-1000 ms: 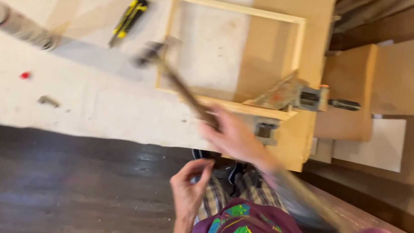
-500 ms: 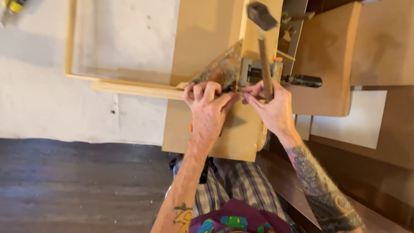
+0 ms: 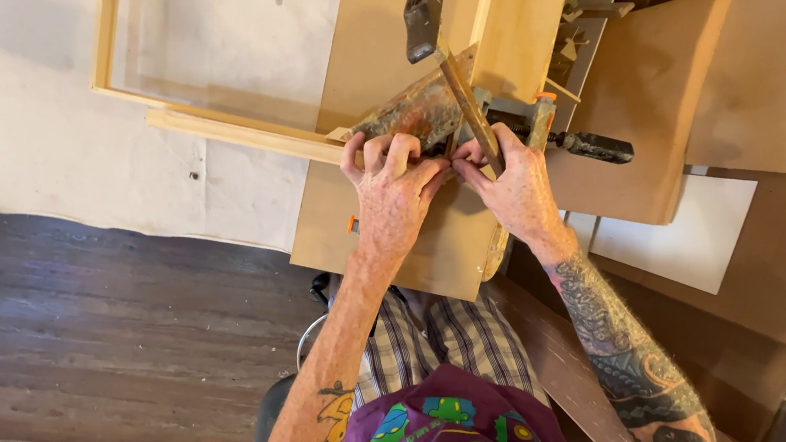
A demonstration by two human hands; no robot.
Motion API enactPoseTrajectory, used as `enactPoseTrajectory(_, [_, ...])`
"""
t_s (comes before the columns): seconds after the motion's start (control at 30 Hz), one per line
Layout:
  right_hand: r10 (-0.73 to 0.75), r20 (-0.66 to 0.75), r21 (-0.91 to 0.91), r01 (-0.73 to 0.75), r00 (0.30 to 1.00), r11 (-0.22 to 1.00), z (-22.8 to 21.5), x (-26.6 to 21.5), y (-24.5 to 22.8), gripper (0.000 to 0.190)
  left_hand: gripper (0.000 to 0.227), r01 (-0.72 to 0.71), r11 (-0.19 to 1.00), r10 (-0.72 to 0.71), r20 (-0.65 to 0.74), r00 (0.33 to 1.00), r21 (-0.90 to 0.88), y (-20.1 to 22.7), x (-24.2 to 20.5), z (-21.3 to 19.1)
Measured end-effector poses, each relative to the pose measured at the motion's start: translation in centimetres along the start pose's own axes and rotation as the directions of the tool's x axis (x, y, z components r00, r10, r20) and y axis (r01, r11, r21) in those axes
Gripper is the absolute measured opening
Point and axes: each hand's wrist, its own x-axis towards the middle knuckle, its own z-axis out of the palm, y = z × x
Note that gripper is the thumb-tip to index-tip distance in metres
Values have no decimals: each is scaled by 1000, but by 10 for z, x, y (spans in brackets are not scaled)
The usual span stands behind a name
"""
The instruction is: Assembling a wooden frame by aligning pieces with a speed square and securing them with a clamp on a workbench.
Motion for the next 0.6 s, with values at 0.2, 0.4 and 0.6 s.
enactPoseTrajectory(0.2, [-39,52,-97,44,998,994,4,2,-1,22,16,22,1000,-22,15,1000,4,3,-1,1])
enactPoseTrajectory(0.4, [-44,69,-205,57,997,977,4,-2,7,19,18,31,999,-31,28,999,15,9,5,-7])
enactPoseTrajectory(0.6, [-98,28,-117,100,995,988,7,-3,11,16,17,27,998,-28,27,999,48,9,1,-3])
